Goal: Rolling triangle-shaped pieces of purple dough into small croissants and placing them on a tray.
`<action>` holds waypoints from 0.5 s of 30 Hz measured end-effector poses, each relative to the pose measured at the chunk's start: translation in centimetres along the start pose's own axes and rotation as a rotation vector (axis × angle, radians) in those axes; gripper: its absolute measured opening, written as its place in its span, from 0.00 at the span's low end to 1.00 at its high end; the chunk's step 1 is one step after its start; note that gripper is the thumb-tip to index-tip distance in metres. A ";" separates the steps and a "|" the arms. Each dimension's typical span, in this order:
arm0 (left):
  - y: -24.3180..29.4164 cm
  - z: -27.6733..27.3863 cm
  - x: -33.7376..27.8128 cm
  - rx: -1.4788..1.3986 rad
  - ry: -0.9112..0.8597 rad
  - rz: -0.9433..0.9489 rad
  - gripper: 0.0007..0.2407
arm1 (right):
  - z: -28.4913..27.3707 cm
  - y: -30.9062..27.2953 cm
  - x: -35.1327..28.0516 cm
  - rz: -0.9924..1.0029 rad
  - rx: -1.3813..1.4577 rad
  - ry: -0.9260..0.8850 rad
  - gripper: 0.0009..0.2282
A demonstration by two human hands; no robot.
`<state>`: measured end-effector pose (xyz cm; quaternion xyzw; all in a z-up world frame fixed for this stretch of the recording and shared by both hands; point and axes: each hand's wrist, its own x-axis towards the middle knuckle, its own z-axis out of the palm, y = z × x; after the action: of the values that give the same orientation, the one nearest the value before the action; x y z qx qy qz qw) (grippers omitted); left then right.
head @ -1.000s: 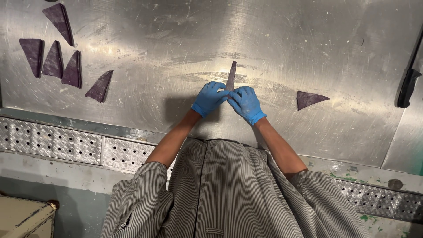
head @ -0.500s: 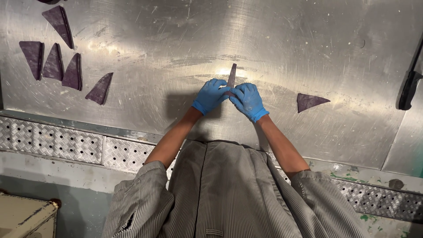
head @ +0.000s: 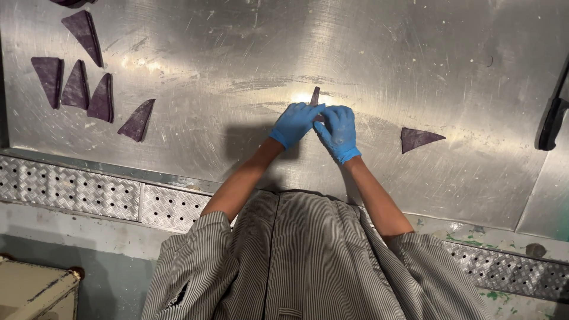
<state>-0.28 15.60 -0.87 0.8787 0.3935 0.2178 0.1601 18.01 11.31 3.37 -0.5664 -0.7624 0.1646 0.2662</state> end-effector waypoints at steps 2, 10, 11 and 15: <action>0.2 0.7 -0.4 -0.319 0.034 -0.158 0.19 | 0.0 -0.3 -0.9 0.060 0.090 0.060 0.18; 1.4 4.7 -4.1 -1.115 0.185 -0.606 0.19 | -3.1 -2.2 -0.3 0.230 0.649 -0.042 0.31; 2.3 3.8 -4.3 -0.952 0.190 -0.479 0.20 | -3.6 -2.3 -0.1 0.271 0.683 -0.092 0.29; 6.1 -0.1 -3.8 -1.011 0.196 -0.427 0.19 | -6.4 -2.4 -0.2 0.312 0.780 -0.195 0.27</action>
<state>1.20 8.80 1.04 0.5689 0.4222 0.4231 0.5648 19.95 10.07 9.82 -0.5136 -0.5699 0.5316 0.3590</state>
